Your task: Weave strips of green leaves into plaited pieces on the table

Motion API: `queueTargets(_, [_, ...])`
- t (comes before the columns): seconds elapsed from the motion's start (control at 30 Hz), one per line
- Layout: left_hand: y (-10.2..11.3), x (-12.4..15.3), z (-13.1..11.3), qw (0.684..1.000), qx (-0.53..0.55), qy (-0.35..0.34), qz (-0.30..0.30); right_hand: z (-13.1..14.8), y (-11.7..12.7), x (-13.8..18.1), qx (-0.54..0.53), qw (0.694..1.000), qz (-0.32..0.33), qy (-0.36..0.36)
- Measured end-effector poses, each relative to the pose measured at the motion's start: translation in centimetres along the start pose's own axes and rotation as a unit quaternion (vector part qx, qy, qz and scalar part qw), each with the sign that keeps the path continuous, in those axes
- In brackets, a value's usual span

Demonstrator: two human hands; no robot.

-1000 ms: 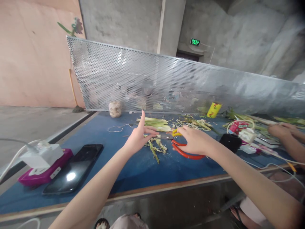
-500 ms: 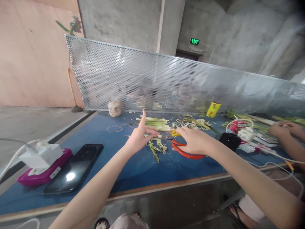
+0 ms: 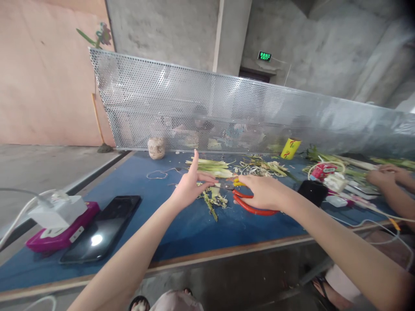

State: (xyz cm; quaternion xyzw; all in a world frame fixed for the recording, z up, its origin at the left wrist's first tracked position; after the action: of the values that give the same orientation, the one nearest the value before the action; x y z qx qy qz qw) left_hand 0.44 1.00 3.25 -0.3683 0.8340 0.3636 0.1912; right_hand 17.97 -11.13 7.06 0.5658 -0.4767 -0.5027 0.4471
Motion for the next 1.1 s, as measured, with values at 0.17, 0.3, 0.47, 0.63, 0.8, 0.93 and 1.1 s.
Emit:
queueTargets(0.17, [0.0, 0.0, -0.1, 1.000, 0.019, 0.017, -0.008, 0.0, -0.1, 0.1, -0.009, 1.000, 0.012, -0.001])
queueTargets(0.3, [0.4, -0.1, 0.1, 0.997, 0.023, 0.052, -0.049, -0.8, -1.1, 0.3, 0.001, 0.998, 0.039, -0.045])
queueTargets(0.47, [0.7, -0.4, 0.7, 0.989, 0.082, 0.085, -0.085, -2.7, -5.2, 0.9, 0.000, 0.970, 0.118, -0.211])
queueTargets(0.63, [0.2, -0.4, 1.2, 0.975, 0.166, 0.130, -0.075, -3.2, -6.5, 0.6, -0.033, 0.971, 0.108, -0.211])
queueTargets(0.8, [-0.2, -0.4, 1.4, 0.972, 0.181, 0.137, -0.051, -0.6, -3.8, -2.1, -0.192, 0.975, -0.083, -0.073])
queueTargets(0.93, [-0.4, -0.3, 1.5, 0.971, 0.208, 0.118, -0.032, 2.3, -3.4, -4.5, -0.299, 0.947, -0.118, 0.004])
queueTargets(1.1, [-0.5, -0.2, 1.8, 0.983, 0.153, 0.102, -0.029, 3.4, -3.6, -5.3, -0.296, 0.948, -0.118, 0.024])
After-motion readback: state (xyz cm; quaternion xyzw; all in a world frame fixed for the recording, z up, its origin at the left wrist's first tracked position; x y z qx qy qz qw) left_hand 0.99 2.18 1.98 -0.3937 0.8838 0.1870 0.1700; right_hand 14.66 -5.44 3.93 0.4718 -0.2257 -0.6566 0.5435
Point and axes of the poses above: each hand's wrist, its own x-axis away from the middle knuckle, its own y-axis out of the back of the hand, z = x × y, the point moved 1 cm from there along -x, towards the middle knuckle, and after that the axes turned 1 degree about z, right-handed, at the moved point
